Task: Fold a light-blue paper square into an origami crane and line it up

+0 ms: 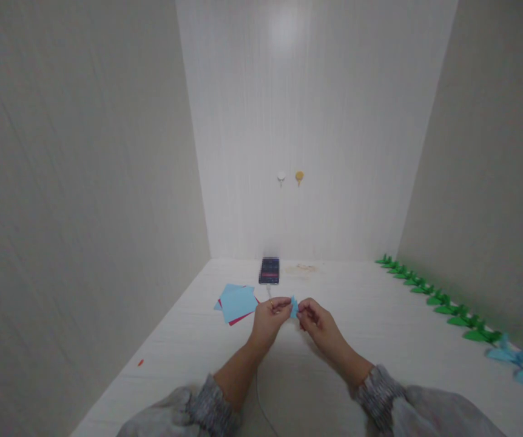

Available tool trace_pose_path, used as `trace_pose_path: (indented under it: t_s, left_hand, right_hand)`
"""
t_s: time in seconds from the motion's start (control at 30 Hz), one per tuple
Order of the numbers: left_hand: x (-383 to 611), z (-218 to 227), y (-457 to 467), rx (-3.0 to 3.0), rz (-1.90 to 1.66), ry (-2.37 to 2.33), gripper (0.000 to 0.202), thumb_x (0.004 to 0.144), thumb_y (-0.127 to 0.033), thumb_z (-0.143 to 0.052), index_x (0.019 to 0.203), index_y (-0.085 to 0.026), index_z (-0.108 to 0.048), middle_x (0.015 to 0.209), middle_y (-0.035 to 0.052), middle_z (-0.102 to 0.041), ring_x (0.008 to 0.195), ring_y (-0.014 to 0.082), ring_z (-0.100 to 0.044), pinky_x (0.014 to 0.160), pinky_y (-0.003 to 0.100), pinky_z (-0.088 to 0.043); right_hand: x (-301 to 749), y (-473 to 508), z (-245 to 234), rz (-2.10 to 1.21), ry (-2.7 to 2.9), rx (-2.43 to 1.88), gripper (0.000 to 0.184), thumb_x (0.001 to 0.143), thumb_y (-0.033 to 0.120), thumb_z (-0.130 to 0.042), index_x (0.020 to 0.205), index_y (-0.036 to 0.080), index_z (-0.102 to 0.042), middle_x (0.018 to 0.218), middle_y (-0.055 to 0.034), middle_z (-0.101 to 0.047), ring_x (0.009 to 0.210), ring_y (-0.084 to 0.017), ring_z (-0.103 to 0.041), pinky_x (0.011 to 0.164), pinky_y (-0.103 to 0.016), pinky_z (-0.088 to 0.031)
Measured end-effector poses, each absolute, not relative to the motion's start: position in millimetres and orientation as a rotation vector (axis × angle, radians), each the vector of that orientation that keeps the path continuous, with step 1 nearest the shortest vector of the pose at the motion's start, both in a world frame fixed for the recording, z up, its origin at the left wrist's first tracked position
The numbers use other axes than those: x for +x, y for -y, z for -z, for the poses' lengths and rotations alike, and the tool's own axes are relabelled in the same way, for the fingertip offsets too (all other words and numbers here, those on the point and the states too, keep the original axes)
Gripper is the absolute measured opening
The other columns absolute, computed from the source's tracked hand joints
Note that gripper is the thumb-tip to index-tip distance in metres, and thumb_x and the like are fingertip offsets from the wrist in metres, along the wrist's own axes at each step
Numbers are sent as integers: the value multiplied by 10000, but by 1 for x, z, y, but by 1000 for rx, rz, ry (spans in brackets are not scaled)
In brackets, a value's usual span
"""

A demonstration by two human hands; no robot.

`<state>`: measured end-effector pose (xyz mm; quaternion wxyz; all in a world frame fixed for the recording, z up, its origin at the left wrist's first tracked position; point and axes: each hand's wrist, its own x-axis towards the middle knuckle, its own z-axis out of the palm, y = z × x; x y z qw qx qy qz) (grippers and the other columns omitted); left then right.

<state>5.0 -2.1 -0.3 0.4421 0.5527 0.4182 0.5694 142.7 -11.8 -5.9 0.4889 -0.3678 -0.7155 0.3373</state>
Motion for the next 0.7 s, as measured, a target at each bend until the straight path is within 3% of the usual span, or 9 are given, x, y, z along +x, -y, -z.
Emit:
trace_pose_path:
  t_s: [0.23,0.7]
  left_hand:
    - [6,-4,5,1335,-1395,-1034,263,563,-297,-600,751,-114,-626,627,36,-625,542,115,-525,550,231,-418]
    - [8,-4,5,1174,-1482,-944,202,537,-264,-632,685,-127,-628,607,21,-613,553,106,-517,578,232,-408]
  right_hand:
    - [142,16,1,-655,1827,-946,39,730,200,-424,742,176,-451,553,38,-427,518,-90,-433,477,-188,-339]
    - [141,15,2,-762,1730,-921,61,714,230,-449,750,181,-456,521,41,-473,498,-96,-468,509,-212,-372]
